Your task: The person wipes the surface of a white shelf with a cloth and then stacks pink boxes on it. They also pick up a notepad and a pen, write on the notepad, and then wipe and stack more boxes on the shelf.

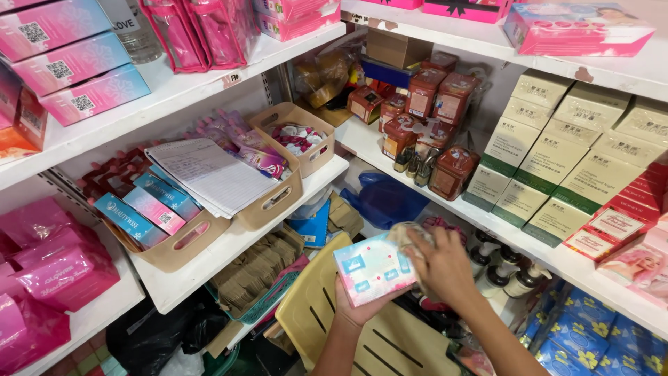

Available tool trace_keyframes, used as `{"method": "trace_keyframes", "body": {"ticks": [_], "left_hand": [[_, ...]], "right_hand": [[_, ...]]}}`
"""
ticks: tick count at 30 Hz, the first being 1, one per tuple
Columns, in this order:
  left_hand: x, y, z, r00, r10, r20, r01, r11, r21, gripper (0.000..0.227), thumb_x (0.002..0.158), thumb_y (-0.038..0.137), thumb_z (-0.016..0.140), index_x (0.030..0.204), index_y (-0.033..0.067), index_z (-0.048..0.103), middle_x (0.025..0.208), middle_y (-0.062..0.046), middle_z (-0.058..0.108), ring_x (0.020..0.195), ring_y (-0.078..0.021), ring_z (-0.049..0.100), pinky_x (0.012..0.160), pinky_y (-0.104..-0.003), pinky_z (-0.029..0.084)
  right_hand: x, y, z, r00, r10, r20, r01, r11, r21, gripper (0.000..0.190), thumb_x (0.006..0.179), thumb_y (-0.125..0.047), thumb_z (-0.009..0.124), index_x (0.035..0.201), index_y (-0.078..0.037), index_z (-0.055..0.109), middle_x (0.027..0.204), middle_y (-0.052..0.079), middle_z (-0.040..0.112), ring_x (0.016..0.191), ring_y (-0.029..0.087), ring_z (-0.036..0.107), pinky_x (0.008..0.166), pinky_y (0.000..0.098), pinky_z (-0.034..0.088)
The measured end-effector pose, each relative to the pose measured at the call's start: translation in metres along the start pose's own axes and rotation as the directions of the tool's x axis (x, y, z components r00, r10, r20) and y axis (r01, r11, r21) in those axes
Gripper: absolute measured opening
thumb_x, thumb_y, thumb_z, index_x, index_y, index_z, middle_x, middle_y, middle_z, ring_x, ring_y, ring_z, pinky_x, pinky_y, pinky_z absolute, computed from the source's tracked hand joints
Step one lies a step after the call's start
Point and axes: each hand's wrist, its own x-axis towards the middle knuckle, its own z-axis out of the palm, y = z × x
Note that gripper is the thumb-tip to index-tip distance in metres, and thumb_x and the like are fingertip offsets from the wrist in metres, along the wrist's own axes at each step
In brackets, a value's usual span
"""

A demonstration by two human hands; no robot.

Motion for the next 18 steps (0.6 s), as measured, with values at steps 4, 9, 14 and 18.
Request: {"method": "trace_keyframes", "body": {"ticks": [4,9,14,18], "left_hand": [[0.001,-0.003,0.0,0.997,-0.01,0.08,0.007,0.999,0.033,0.082,0.087,0.062,0.038,0.149,0.008,0.047,0.154,-0.021,0.048,0.14,-0.0459,0.046,0.115,-0.065,0.031],[0.049,0.003,-0.159,0.971,0.145,0.189,-0.164,0.982,0.088,0.053,0.104,0.045,0.042,0.148,0.015,0.05,0.15,-0.01,0.05,0.137,-0.0299,0.051,0.117,-0.052,0.039],[0.044,-0.005,-0.139,0.965,0.18,0.192,-0.23,0.931,0.282,0.053,0.102,0.052,0.047,0.139,0.0141,0.055,0.142,-0.01,0.057,0.133,-0.0296,0.055,0.117,-0.049,0.041],[0.018,-0.01,-0.049,0.994,-0.042,0.103,0.05,0.996,-0.073,0.061,0.101,0.054,0.043,0.14,0.0098,0.057,0.144,-0.015,0.057,0.132,-0.0361,0.054,0.116,-0.057,0.037]], "right_hand": [[0.007,-0.018,-0.022,0.992,0.015,-0.127,-0.018,1.0,-0.022,0.045,0.086,-0.03,0.068,0.127,-0.014,0.072,0.113,0.018,0.062,0.094,0.036,0.053,0.082,0.0441,0.05],[-0.009,-0.084,-0.018,0.959,-0.271,-0.081,0.279,0.953,0.115,0.058,0.078,-0.031,0.076,0.133,-0.015,0.067,0.118,0.015,0.057,0.099,0.036,0.054,0.082,0.0461,0.049],[-0.025,-0.08,-0.002,0.944,-0.317,-0.088,0.328,0.931,0.161,0.058,0.075,-0.027,0.077,0.131,-0.017,0.069,0.119,0.013,0.059,0.103,0.035,0.056,0.083,0.0453,0.05],[-0.027,-0.032,0.01,0.989,-0.119,-0.091,0.131,0.981,0.146,0.043,0.081,-0.027,0.075,0.124,-0.02,0.074,0.111,0.016,0.062,0.092,0.033,0.056,0.077,0.0452,0.051]]}}
